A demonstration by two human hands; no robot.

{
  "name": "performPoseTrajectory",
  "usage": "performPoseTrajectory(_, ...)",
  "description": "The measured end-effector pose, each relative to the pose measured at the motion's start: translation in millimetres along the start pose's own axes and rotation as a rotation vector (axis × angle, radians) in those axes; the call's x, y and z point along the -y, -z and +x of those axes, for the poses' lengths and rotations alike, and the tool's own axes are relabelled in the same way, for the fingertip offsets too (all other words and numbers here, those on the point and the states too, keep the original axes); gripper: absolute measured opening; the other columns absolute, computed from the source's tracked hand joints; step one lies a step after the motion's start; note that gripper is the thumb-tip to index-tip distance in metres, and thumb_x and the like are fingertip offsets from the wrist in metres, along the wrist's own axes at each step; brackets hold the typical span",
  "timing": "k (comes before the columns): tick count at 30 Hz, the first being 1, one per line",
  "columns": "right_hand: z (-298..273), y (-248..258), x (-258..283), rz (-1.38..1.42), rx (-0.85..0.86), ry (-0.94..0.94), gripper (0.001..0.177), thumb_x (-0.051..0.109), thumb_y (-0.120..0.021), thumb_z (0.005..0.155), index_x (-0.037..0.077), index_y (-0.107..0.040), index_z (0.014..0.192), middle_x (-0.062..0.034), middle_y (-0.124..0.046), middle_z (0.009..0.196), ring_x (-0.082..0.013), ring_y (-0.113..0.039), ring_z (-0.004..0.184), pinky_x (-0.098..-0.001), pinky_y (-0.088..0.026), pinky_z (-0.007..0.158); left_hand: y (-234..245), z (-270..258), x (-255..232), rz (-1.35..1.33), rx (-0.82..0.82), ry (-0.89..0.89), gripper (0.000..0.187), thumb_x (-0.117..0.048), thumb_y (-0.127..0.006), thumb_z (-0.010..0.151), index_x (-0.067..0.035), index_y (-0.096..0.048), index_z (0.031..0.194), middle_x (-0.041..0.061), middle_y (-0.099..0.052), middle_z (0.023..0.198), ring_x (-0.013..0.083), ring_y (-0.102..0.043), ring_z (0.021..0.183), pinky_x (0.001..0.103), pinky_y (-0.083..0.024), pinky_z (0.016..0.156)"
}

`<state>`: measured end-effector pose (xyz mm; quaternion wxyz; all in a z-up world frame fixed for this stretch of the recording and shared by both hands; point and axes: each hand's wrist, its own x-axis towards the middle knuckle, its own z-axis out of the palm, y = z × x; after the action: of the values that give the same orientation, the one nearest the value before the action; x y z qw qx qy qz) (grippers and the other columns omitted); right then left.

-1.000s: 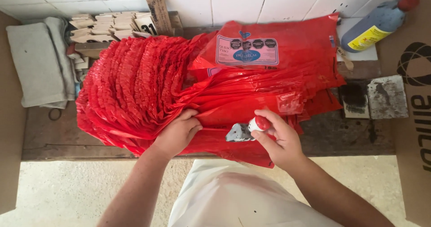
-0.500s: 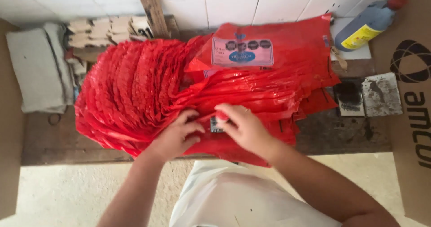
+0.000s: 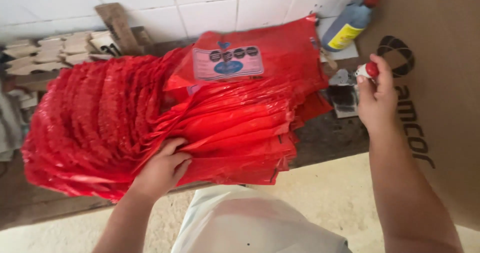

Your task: Manually stamping a stack of red plastic bags one by one using a hand stamp and ink.

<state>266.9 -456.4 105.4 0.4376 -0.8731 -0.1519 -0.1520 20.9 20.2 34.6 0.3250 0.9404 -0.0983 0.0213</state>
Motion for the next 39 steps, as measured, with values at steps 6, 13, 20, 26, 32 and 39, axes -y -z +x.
performPoseTrajectory(6, -3, 14, -11, -0.193, 0.111, -0.190, 0.043, 0.011, -0.052, 0.107, 0.011, -0.049, 0.150, -0.0206, -0.061, 0.135, -0.0357, -0.060, 0.116, -0.0445, -0.043, 0.100, -1, 3, 3, -0.053, 0.041, 0.218, 0.005, -0.017, -0.078, 0.083, -0.014, -0.075, 0.084, 0.002, -0.063, 0.128, 0.0204, -0.067, 0.113, 0.031, -0.047, 0.102)
performPoseTrajectory(13, 16, 13, 29, -0.269, 0.229, -0.422, 0.045, 0.015, -0.050, 0.107, 0.018, -0.047, 0.153, -0.0203, -0.057, 0.141, -0.0392, -0.056, 0.120, -0.0538, -0.045, 0.094, 20, 12, -17, -0.170, 0.098, 0.284, 0.011, -0.020, -0.079, 0.085, -0.013, -0.074, 0.078, 0.000, -0.065, 0.123, 0.0178, -0.066, 0.113, 0.028, -0.044, 0.103)
performPoseTrajectory(20, 10, 11, -1, -0.224, 0.206, -0.305, 0.044, 0.013, -0.053, 0.107, 0.011, -0.049, 0.150, -0.0218, -0.056, 0.141, -0.0385, -0.057, 0.121, -0.0494, -0.045, 0.095, 10, -1, -13, -0.005, 0.048, 0.199, 0.012, -0.019, -0.069, 0.090, -0.012, -0.075, 0.098, 0.003, -0.061, 0.132, 0.0250, -0.064, 0.115, 0.037, -0.048, 0.103)
performPoseTrajectory(26, 14, 4, 34, -0.239, 0.206, -0.349, 0.044, 0.011, -0.051, 0.108, 0.012, -0.046, 0.153, -0.0237, -0.057, 0.137, -0.0391, -0.058, 0.113, -0.0509, -0.049, 0.088, 6, -2, -9, 0.057, -0.039, 0.155, 0.014, -0.021, -0.064, 0.096, -0.009, -0.072, 0.098, 0.005, -0.062, 0.127, 0.0275, -0.067, 0.106, 0.041, -0.054, 0.091)
performPoseTrajectory(32, 13, -8, 12, 0.130, -0.049, -0.074, 0.043, 0.006, -0.059, 0.105, 0.011, -0.053, 0.147, -0.0122, -0.060, 0.129, -0.0175, -0.057, 0.104, -0.0273, -0.046, 0.087, 1, 6, -2, 0.049, -0.127, 0.134, 0.015, -0.018, -0.060, 0.100, -0.007, -0.070, 0.100, 0.012, -0.065, 0.121, 0.0302, -0.067, 0.107, 0.041, -0.052, 0.099)
performPoseTrajectory(39, -100, -119, 136, 0.362, 0.507, 0.274, 0.054, 0.026, -0.083, 0.084, 0.012, -0.069, 0.134, -0.0111, -0.073, 0.118, -0.0297, -0.070, 0.113, -0.0415, -0.054, 0.098, -25, 8, 40, 0.349, -0.293, 0.015, 0.010, -0.032, -0.068, 0.096, -0.024, -0.065, 0.099, -0.003, -0.067, 0.110, 0.0218, -0.076, 0.090, 0.031, -0.062, 0.073)
